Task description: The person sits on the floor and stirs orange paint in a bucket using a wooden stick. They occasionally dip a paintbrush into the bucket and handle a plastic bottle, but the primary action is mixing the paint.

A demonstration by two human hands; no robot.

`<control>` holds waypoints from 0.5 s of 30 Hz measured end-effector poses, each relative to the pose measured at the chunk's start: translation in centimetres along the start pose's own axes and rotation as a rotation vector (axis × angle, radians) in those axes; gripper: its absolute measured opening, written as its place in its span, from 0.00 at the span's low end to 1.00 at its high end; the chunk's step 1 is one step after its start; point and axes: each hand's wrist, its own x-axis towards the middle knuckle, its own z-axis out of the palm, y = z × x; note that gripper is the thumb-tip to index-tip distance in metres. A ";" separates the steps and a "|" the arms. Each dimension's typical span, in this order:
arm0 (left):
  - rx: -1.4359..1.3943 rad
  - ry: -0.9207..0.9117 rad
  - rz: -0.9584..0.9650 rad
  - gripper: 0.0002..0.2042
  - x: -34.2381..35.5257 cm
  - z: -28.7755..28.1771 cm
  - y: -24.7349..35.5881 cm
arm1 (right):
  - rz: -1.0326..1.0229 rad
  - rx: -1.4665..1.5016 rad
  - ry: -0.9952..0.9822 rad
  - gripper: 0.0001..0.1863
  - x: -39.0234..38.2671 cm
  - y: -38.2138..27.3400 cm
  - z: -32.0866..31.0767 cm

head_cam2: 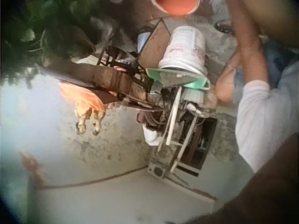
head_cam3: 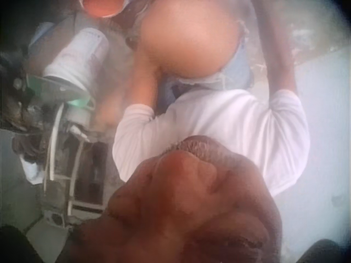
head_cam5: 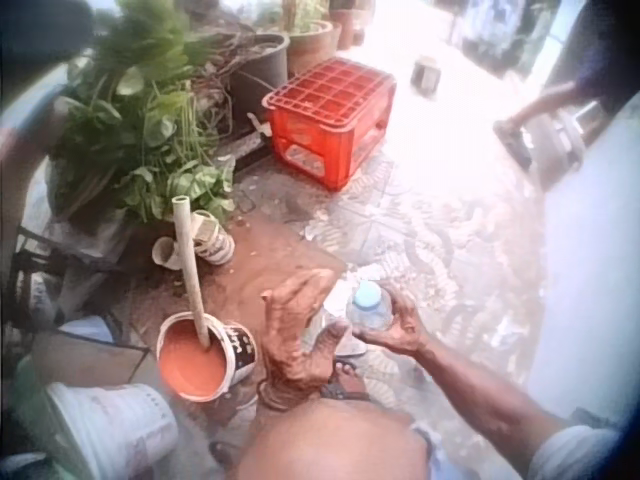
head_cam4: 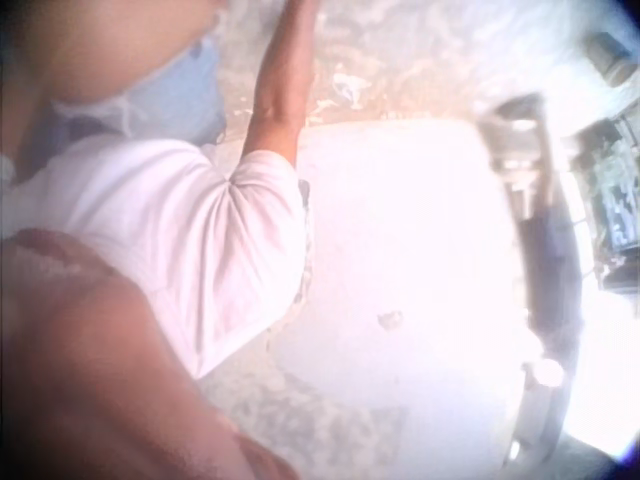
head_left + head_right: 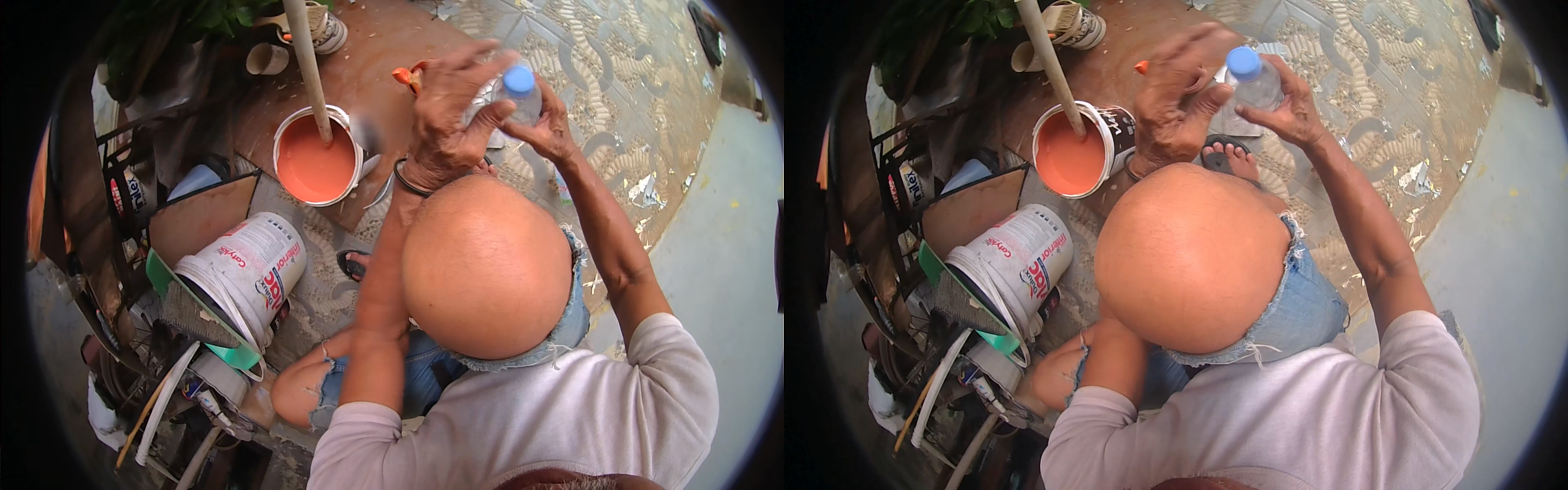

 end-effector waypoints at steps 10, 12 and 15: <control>0.104 -0.241 0.046 0.14 -1.9 -2.1 -1.0 | -0.013 -0.090 -0.142 0.37 -2.8 -0.9 2.8; 0.168 -0.193 0.008 0.15 -3.2 -1.9 -1.6 | -0.054 -0.225 -0.083 0.37 -3.3 -1.5 3.3; 0.341 -0.033 -0.054 0.19 -4.8 -0.3 -2.1 | -0.092 -0.474 0.037 0.36 -3.9 -1.2 3.9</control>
